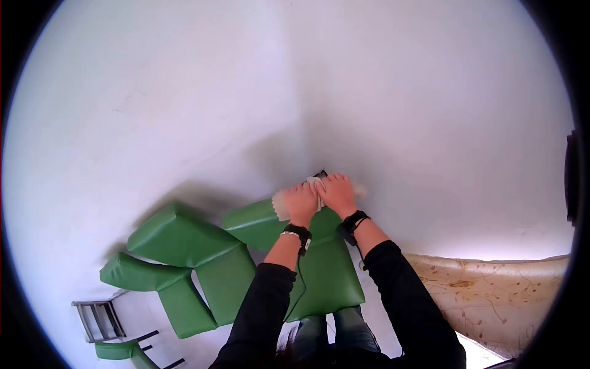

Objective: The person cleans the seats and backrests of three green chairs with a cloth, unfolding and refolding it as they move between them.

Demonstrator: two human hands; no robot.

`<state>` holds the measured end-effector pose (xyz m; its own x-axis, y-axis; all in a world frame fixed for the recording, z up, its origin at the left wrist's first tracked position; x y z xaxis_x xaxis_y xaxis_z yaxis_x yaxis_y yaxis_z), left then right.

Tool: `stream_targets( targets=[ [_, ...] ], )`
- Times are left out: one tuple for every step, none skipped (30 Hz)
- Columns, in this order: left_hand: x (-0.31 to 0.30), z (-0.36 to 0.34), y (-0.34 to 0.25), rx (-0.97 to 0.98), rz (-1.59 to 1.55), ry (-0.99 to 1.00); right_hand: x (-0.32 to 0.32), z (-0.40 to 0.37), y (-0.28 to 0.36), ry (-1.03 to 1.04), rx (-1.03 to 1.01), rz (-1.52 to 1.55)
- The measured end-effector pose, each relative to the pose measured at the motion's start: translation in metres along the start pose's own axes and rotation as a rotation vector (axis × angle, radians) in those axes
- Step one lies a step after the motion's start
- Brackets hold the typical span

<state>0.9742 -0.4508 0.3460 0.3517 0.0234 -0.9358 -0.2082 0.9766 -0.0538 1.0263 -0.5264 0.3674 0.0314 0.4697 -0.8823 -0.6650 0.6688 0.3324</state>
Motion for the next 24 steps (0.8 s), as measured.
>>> stream_targets(
  targets=[
    [0.014, -0.001, -0.001, -0.018, 0.016, -0.034, 0.007, -0.002, -0.006, -0.009, 0.009, 0.003],
    [0.024, -0.002, 0.000, -0.037, 0.029, -0.063, 0.012, -0.002, -0.007, -0.011, 0.024, -0.023],
    [0.022, -0.002, -0.001, -0.028, 0.029, -0.058, 0.014, -0.003, -0.005, -0.011, 0.039, -0.048],
    [0.019, -0.002, 0.002, -0.043, -0.009, -0.049, 0.013, -0.002, -0.004, -0.009, 0.051, -0.045],
    [0.014, -0.002, 0.005, -0.058, -0.049, -0.038, 0.013, 0.000, 0.000, 0.001, 0.057, -0.085],
    [0.003, -0.001, 0.007, -0.051, -0.057, -0.029, 0.004, 0.003, 0.008, 0.016, 0.062, -0.133],
    [0.004, -0.002, 0.008, -0.050, -0.056, -0.034, 0.005, 0.002, 0.009, 0.013, 0.070, -0.136],
    [0.005, -0.001, 0.008, -0.048, -0.058, -0.042, 0.004, 0.003, 0.013, -0.005, 0.046, -0.157],
    [0.004, -0.003, 0.007, -0.037, -0.070, -0.040, 0.003, 0.000, 0.014, -0.018, 0.025, -0.184],
    [0.008, -0.005, 0.007, -0.030, -0.037, 0.038, -0.001, 0.000, 0.015, -0.019, 0.033, -0.201],
    [0.012, -0.006, 0.006, -0.027, -0.006, 0.114, 0.004, 0.001, 0.021, 0.056, 0.007, -0.206],
    [0.009, -0.009, 0.007, -0.023, -0.024, 0.109, 0.010, 0.001, 0.027, 0.132, -0.018, -0.208],
    [0.000, -0.010, 0.016, -0.054, -0.004, 0.124, 0.010, 0.004, 0.033, 0.132, -0.017, -0.226],
    [0.000, -0.014, 0.025, -0.081, 0.026, 0.142, 0.018, 0.002, 0.041, 0.116, -0.069, -0.213],
    [0.000, -0.020, 0.034, -0.073, 0.024, 0.143, 0.028, -0.001, 0.053, 0.102, -0.119, -0.196],
    [0.000, -0.029, 0.050, -0.082, 0.053, 0.142, 0.035, -0.001, 0.065, 0.102, -0.109, -0.196],
    [-0.002, -0.037, 0.067, -0.089, 0.085, 0.140, 0.043, -0.001, 0.084, 0.094, -0.141, -0.168],
    [-0.004, -0.045, 0.083, -0.076, 0.091, 0.143, 0.050, -0.001, 0.102, 0.084, -0.170, -0.137],
    [-0.007, -0.054, 0.103, -0.089, 0.122, 0.141, 0.057, 0.001, 0.117, 0.079, -0.154, -0.130],
    [-0.010, -0.062, 0.122, -0.099, 0.154, 0.138, 0.067, 0.003, 0.133, 0.113, -0.156, -0.046],
    [-0.013, -0.070, 0.137, -0.080, 0.163, 0.144, 0.077, 0.004, 0.150, 0.147, -0.158, 0.041],
    [-0.020, -0.077, 0.154, -0.093, 0.178, 0.096, 0.084, 0.004, 0.165, 0.142, -0.140, 0.050],
    [-0.026, -0.083, 0.168, -0.109, 0.193, 0.048, 0.089, 0.003, 0.181, 0.126, -0.141, 0.071],
    [-0.027, -0.088, 0.179, -0.097, 0.199, 0.059, 0.092, 0.004, 0.192, 0.112, -0.142, 0.093]
  ],
)
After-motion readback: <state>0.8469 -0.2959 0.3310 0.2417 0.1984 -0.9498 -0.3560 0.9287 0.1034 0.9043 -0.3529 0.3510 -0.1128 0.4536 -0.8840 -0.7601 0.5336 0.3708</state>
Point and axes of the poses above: each hand's wrist, its own z-axis towards the middle knuckle, its own x-axis out of the palm, y = z × x, the point moved 9 cm from there along z, towards the middle knuckle, and after that the axes turned 3 degrees about x, right-handed, at the moved point
